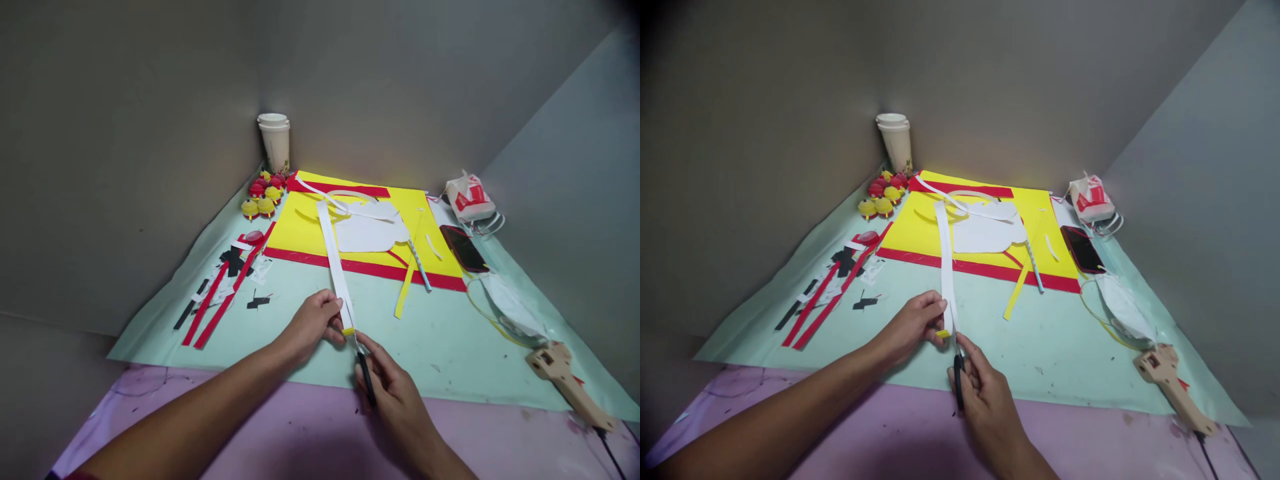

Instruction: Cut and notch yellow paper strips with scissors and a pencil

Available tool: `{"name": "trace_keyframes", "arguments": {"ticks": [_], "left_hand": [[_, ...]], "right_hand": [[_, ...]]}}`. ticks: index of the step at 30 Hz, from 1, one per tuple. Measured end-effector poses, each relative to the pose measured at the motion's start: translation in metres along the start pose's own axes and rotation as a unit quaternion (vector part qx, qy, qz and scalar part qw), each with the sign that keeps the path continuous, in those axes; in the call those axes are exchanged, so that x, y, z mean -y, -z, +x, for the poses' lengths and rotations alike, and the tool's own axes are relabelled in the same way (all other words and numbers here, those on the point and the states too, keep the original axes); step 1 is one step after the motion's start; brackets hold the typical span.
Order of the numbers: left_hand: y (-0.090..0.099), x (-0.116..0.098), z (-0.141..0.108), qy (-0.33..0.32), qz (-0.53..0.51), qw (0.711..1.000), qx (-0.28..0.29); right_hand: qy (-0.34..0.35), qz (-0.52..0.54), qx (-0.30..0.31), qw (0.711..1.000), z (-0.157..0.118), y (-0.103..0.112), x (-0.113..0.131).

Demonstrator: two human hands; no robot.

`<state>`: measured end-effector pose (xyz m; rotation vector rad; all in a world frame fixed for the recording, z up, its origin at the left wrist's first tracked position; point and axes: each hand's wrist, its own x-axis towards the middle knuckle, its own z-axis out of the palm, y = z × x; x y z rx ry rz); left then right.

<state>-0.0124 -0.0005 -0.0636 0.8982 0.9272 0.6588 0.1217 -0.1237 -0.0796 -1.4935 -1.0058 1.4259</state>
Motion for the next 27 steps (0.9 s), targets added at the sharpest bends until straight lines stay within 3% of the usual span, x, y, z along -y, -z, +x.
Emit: {"name": "trace_keyframes", "arguments": {"ticks": [10,27], "left_hand": [[-0.0012,0.0022,0.0002,0.0,0.0,1.0,0.006],[-0.0006,-0.0013,-0.0003,0.014,-0.004,1.0,0.001]], "right_hand": [[0.018,-0.024,-0.014,0.999,0.0023,0.0005,-0.003],[-0.018,-0.002,-0.012,1.0,0.0014,-0.0005,-0.0029]]}}
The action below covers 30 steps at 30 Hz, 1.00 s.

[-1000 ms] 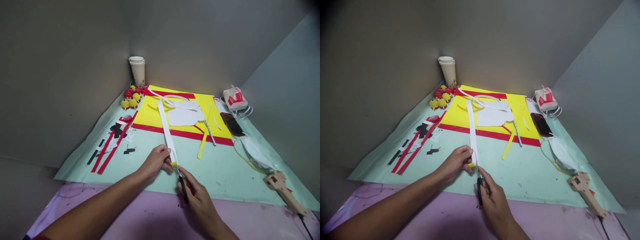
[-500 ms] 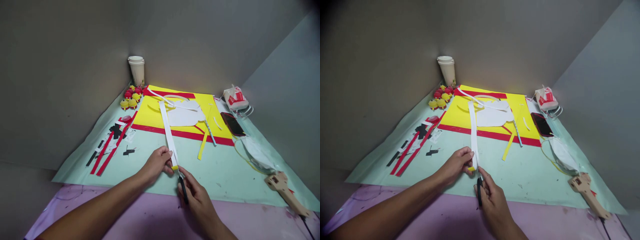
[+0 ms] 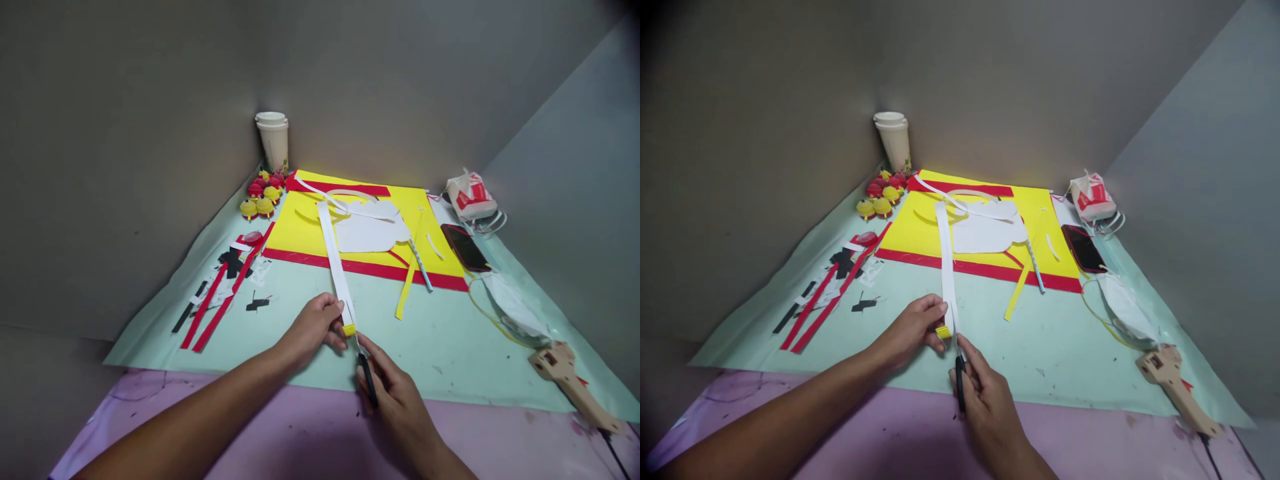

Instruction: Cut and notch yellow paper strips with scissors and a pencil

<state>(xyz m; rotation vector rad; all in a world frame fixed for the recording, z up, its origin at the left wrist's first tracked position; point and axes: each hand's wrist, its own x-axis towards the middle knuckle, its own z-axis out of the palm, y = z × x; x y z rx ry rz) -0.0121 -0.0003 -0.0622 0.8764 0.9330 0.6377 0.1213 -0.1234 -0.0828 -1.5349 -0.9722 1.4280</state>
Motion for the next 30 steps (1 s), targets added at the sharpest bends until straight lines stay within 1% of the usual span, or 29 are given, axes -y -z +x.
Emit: {"name": "trace_keyframes", "arguments": {"ticks": [4,10,15,18,25,30], "left_hand": [[0.003,0.0023,0.0027,-0.016,0.014,1.0,-0.007],[0.003,0.0092,0.0043,-0.023,0.026,0.999,0.009],[0.0013,0.0087,0.0025,-0.023,0.022,0.999,0.012],[0.0012,0.0078,0.0018,-0.021,0.023,0.999,0.011],[0.0015,0.0088,0.0031,-0.011,0.02,1.0,0.014],[0.0016,0.0049,0.0025,0.0,0.016,1.0,0.017]], "right_hand": [[0.003,0.006,0.007,1.0,-0.0011,-0.001,0.0006],[0.03,-0.005,-0.021,0.999,0.0009,-0.0024,-0.0016],[0.028,-0.011,-0.019,0.999,0.0014,-0.0031,-0.0013],[0.034,-0.014,-0.03,0.999,0.0005,-0.0042,0.0],[0.01,-0.009,-0.006,1.0,-0.0007,-0.0012,0.0006],[0.006,-0.009,-0.01,1.0,-0.0004,-0.0009,-0.0009]]}}
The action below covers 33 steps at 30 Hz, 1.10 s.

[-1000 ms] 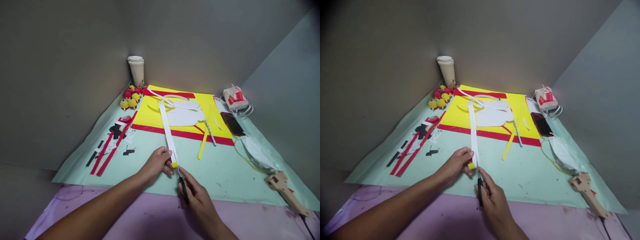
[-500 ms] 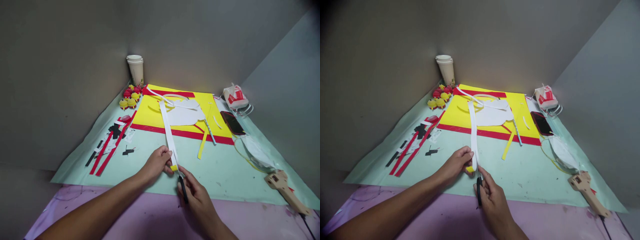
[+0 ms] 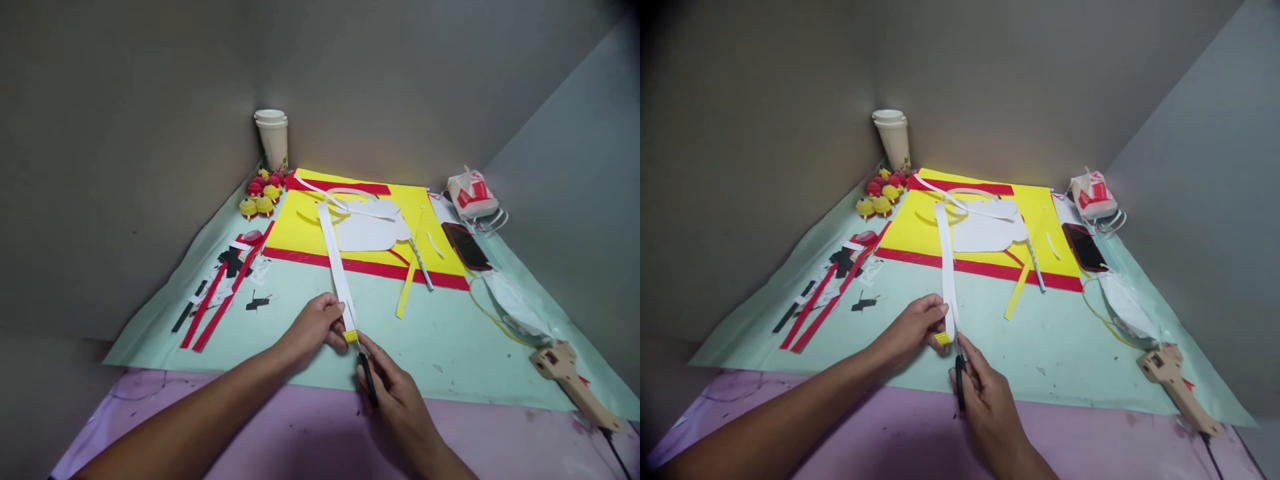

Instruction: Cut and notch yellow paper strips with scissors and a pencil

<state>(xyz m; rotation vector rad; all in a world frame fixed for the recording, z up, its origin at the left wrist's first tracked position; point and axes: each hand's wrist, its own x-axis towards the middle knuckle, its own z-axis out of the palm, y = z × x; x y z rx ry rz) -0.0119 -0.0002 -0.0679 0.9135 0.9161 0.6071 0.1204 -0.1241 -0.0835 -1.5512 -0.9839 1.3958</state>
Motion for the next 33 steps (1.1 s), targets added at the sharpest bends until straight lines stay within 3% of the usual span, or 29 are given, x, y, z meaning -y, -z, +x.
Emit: {"name": "trace_keyframes", "arguments": {"ticks": [6,17,33], "left_hand": [[0.0031,-0.0032,0.0026,-0.013,0.002,1.0,-0.024],[-0.0003,-0.0008,0.0028,-0.011,0.011,1.0,-0.012],[0.002,-0.0022,0.0016,-0.013,0.005,1.0,-0.021]], "right_hand": [[0.012,0.003,0.02,1.0,0.0008,0.0013,-0.006],[0.045,-0.002,0.012,0.999,0.0016,0.0013,-0.0099],[0.027,-0.003,0.016,0.999,0.0006,-0.0003,-0.0101]]}}
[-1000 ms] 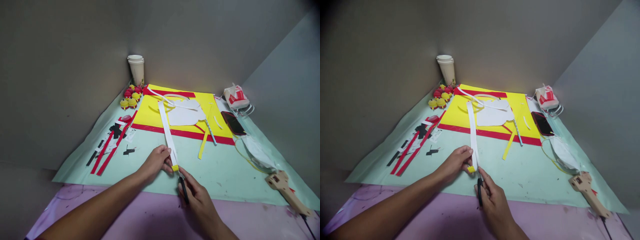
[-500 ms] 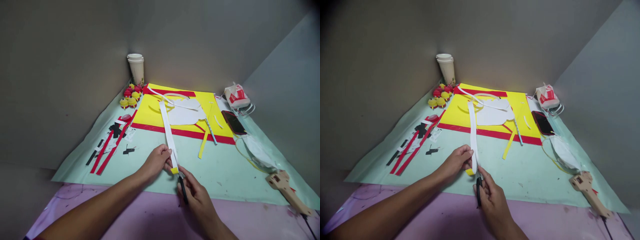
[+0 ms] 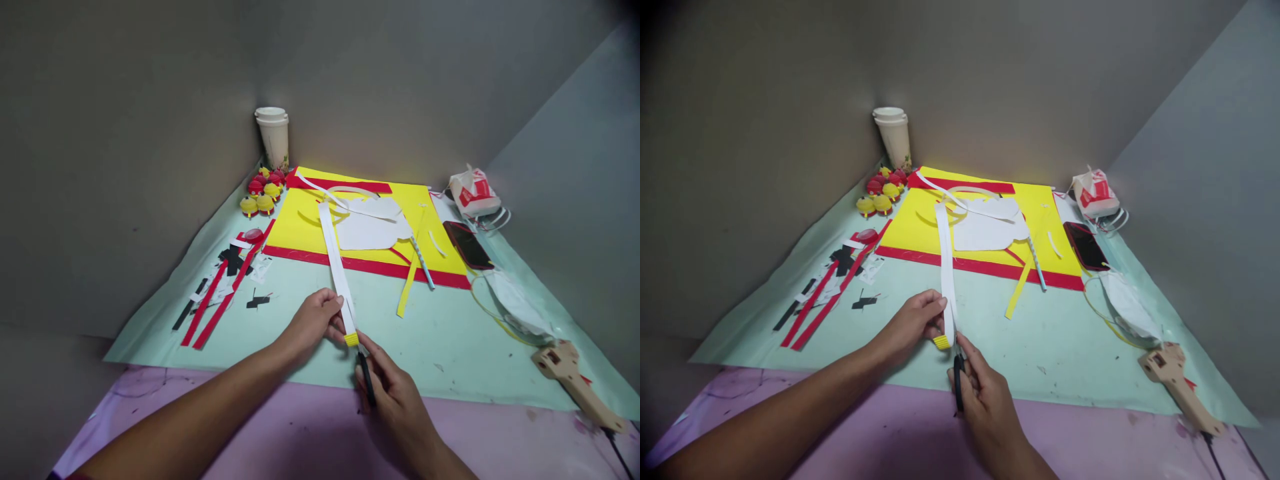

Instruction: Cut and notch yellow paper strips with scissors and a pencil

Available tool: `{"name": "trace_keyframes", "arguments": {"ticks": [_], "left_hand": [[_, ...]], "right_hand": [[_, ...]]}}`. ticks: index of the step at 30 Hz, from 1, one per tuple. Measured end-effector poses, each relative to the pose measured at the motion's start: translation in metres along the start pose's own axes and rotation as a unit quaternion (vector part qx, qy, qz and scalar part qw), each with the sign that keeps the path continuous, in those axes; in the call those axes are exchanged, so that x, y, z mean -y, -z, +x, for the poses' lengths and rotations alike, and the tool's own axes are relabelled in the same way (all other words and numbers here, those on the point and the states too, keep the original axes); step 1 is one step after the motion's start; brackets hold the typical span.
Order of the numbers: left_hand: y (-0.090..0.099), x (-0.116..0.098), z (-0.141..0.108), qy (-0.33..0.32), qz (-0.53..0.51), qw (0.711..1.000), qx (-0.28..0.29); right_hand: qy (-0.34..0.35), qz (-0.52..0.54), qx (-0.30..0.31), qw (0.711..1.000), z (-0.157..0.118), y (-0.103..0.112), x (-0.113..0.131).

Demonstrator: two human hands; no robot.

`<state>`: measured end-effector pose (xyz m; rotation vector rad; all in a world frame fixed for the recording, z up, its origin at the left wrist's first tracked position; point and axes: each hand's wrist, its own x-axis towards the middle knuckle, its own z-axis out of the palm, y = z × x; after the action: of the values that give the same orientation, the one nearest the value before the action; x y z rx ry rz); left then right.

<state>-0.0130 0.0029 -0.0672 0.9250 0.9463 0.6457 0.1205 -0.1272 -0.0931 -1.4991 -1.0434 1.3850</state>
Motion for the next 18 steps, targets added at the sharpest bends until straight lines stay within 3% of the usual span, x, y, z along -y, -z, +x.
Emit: {"name": "trace_keyframes", "arguments": {"ticks": [4,18], "left_hand": [[0.001,-0.0004,0.0018,-0.005,0.008,1.0,-0.016],[-0.0015,-0.0002,-0.0012,-0.007,0.014,1.0,0.009]], "right_hand": [[-0.002,0.002,0.007,1.0,-0.0012,0.0005,0.0013],[0.017,-0.026,-0.014,0.999,0.0,-0.0006,0.0003]]}}
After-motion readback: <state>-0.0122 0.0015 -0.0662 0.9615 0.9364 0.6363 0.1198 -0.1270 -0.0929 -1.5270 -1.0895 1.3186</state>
